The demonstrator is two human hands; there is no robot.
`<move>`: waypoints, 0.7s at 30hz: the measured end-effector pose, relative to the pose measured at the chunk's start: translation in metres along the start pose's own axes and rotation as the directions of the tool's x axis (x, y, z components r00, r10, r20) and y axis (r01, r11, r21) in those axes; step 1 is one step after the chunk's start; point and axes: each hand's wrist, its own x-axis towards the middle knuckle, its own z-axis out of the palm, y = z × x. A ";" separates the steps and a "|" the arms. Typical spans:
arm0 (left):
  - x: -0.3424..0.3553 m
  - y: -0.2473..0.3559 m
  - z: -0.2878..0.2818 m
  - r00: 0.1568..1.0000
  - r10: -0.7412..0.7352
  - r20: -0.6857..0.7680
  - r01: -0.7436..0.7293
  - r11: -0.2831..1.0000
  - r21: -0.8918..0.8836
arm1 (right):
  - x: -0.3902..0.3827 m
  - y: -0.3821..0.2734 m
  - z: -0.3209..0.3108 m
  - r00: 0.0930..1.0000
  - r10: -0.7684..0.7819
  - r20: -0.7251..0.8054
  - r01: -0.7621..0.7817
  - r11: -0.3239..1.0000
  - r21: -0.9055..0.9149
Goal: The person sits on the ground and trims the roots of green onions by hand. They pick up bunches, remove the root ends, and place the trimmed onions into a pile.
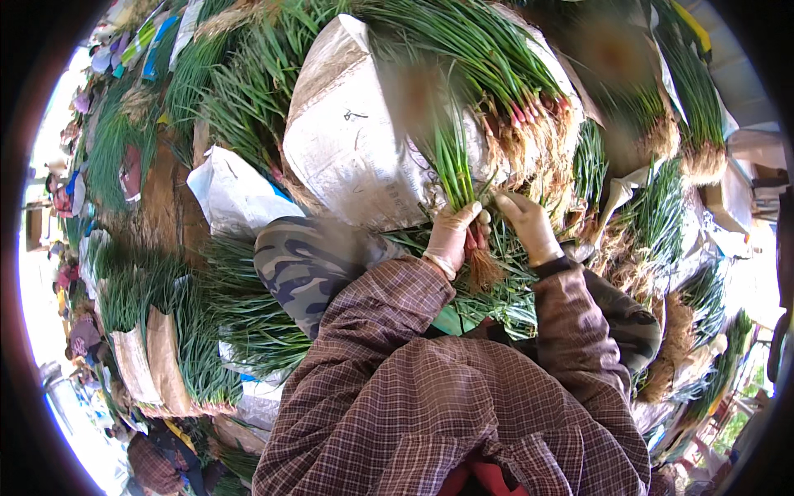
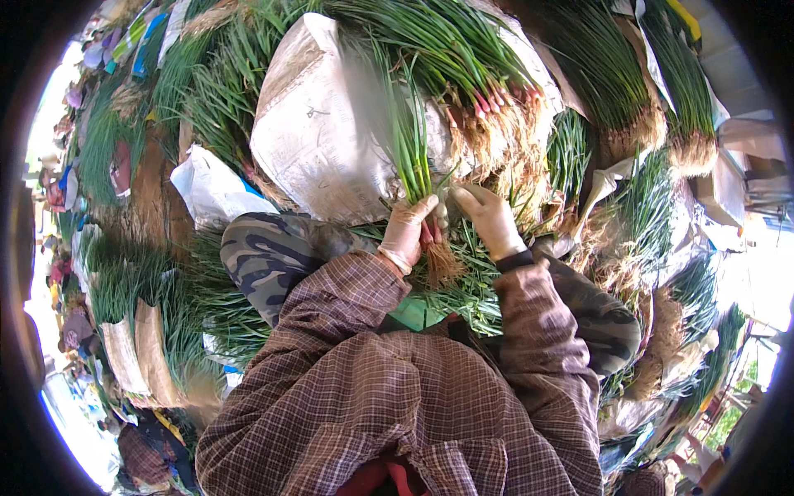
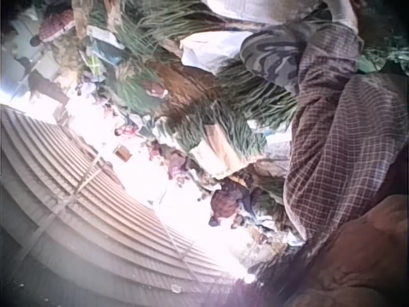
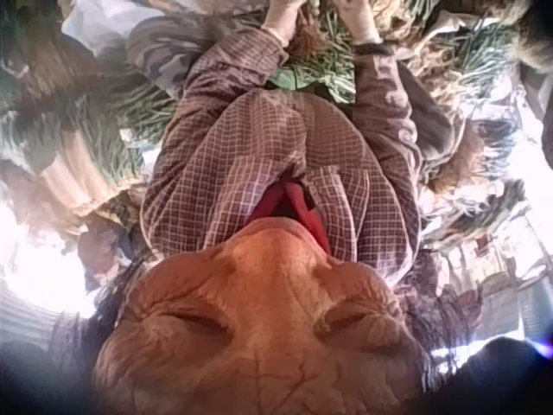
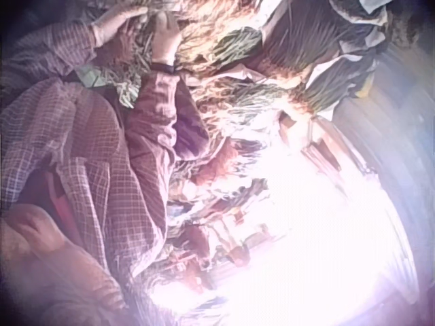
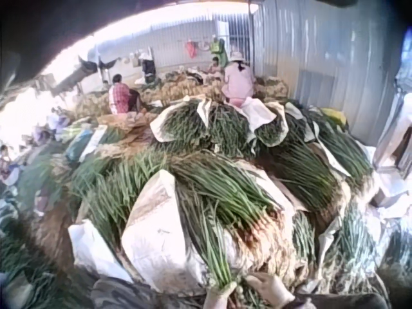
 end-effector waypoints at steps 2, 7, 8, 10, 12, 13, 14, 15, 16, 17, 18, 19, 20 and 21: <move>-0.002 -0.005 0.009 0.998 -0.017 -0.064 0.017 1.000 0.003 | 0.008 -0.048 0.008 0.970 0.134 0.200 -0.182 0.953 0.243; 0.000 0.012 -0.005 0.999 0.014 -0.044 -0.017 0.998 -0.060 | -0.003 -0.055 0.022 0.956 0.036 0.291 -0.279 0.416 0.865; 0.002 0.013 -0.006 0.999 0.020 0.030 -0.016 0.991 -0.137 | -0.009 -0.035 0.013 0.939 0.286 0.192 -0.263 0.236 0.935; 0.009 0.012 -0.016 1.000 0.007 0.012 -0.005 0.973 -0.231 | -0.020 0.027 -0.015 0.942 -0.118 0.315 -0.306 0.093 0.948; 0.012 0.012 -0.020 1.000 0.003 0.002 -0.003 0.967 -0.256 | -0.035 0.040 -0.041 0.908 0.060 0.414 -0.118 0.986 0.116; 0.009 0.014 -0.019 1.000 -0.019 0.004 0.020 0.976 -0.218 | -0.039 0.047 -0.041 0.885 0.238 0.400 0.083 0.765 -0.639; 0.009 0.014 -0.018 1.000 -0.006 0.015 0.009 0.972 -0.236 | -0.044 0.031 -0.042 0.920 0.145 0.365 0.126 0.771 -0.624; 0.010 0.015 -0.015 1.000 0.011 0.025 -0.005 0.971 -0.240 | -0.040 0.011 -0.040 0.934 0.027 0.356 0.105 0.933 -0.345; 0.009 0.013 -0.012 0.999 0.019 0.035 -0.011 0.971 -0.239 | -0.038 -0.003 -0.034 0.948 -0.075 0.310 0.087 0.996 -0.023; 0.010 0.010 -0.008 1.000 0.013 -0.016 -0.017 0.968 -0.250 | -0.039 -0.010 -0.020 0.931 -0.113 0.346 0.071 0.989 0.133; 0.016 0.009 -0.003 0.998 0.013 -0.058 -0.027 0.966 -0.258 | -0.037 -0.016 -0.011 0.915 -0.166 0.367 0.059 0.957 0.285; 0.017 0.012 -0.003 0.999 0.037 -0.034 -0.043 0.979 -0.197 | -0.038 0.001 0.003 0.869 -0.162 0.468 0.065 0.974 0.217; 0.026 0.013 -0.013 0.999 0.049 0.016 -0.044 0.972 -0.230 | -0.041 0.013 0.028 0.902 -0.214 0.376 0.131 0.963 0.235; 0.024 0.027 -0.019 0.989 0.087 -0.117 -0.099 0.990 -0.100 | -0.047 -0.009 0.021 0.873 -0.049 0.485 -0.084 0.965 0.248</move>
